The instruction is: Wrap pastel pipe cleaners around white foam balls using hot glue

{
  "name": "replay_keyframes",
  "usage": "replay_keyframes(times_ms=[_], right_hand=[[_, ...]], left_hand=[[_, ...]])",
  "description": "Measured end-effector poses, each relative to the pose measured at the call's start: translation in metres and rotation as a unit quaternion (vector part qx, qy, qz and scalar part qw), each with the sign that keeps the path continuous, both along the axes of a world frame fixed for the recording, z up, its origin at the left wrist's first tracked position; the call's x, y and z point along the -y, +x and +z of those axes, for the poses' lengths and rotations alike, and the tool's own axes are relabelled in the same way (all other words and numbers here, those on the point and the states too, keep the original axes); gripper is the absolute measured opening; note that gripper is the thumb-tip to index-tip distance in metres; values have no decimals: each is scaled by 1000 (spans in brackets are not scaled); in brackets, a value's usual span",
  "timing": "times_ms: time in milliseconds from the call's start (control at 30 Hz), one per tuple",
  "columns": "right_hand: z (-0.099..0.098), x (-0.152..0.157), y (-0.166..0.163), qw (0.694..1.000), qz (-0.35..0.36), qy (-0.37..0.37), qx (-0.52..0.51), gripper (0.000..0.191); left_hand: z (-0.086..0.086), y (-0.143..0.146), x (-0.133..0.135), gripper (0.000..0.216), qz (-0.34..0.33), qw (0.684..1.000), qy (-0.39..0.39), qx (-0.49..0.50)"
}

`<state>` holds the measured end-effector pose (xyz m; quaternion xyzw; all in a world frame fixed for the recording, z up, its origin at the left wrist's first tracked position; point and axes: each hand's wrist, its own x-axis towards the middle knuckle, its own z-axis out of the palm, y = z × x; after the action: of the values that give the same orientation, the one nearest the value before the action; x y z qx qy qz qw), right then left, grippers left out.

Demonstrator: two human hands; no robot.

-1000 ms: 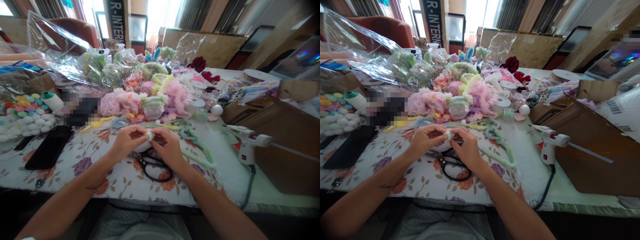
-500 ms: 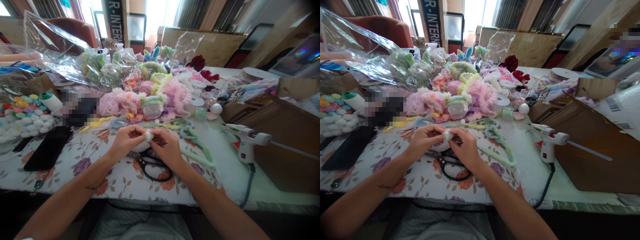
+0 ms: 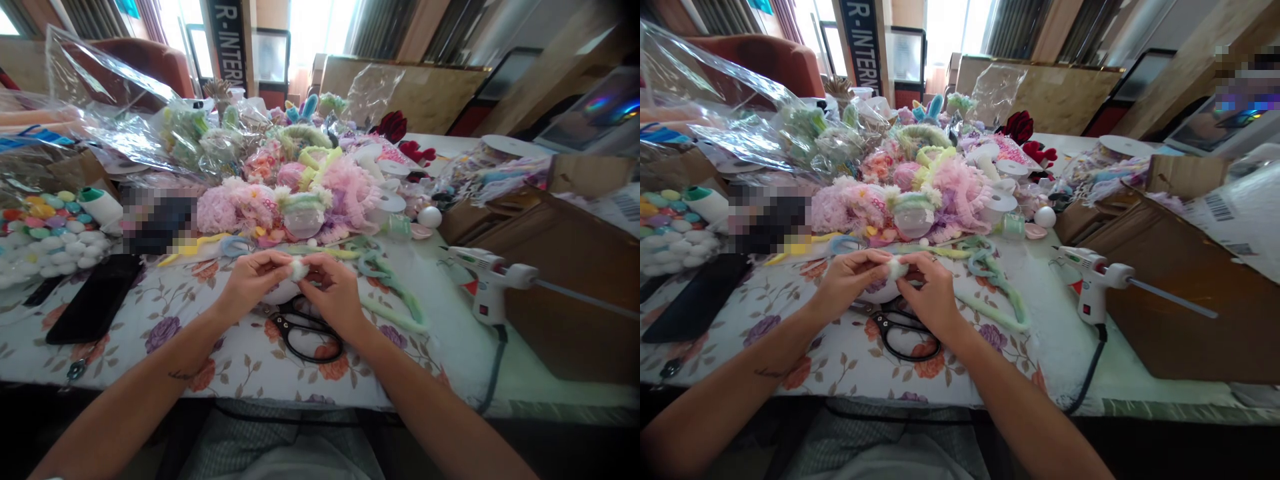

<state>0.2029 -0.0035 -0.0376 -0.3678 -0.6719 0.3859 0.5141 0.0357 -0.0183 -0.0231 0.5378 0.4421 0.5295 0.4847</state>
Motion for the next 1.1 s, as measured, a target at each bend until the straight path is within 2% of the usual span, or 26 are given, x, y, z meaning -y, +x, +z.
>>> replay_keyframes(times_ms=[167, 267, 333, 533, 667, 800, 933, 1100], right_hand=[[6, -4, 1, 984, 51, -139, -98, 23], [9, -4, 2, 976, 74, -165, -119, 26], [10, -3, 2, 975, 80, -169, -116, 29], [8, -2, 2, 984, 82, -134, -82, 27], [4, -2, 2, 993, 75, -77, -52, 19], [4, -2, 3, 996, 72, -35, -33, 20], [5, -3, 4, 997, 68, -20, -13, 20], [6, -5, 4, 999, 36, 4, -4, 18]], left_hand=[[1, -1, 0, 38, -29, 998, -14, 50], [4, 1, 2, 28, -26, 999, 21, -2], [6, 2, 5, 29, -17, 998, 45, -43], [7, 4, 7, 20, 33, 989, 86, -113], [5, 5, 6, 11, 38, 991, 97, -84], [2, 6, 4, 5, 40, 992, 107, -48], [1, 5, 3, 8, 24, 996, 83, -14], [1, 0, 1, 28, -23, 999, 5, 32]])
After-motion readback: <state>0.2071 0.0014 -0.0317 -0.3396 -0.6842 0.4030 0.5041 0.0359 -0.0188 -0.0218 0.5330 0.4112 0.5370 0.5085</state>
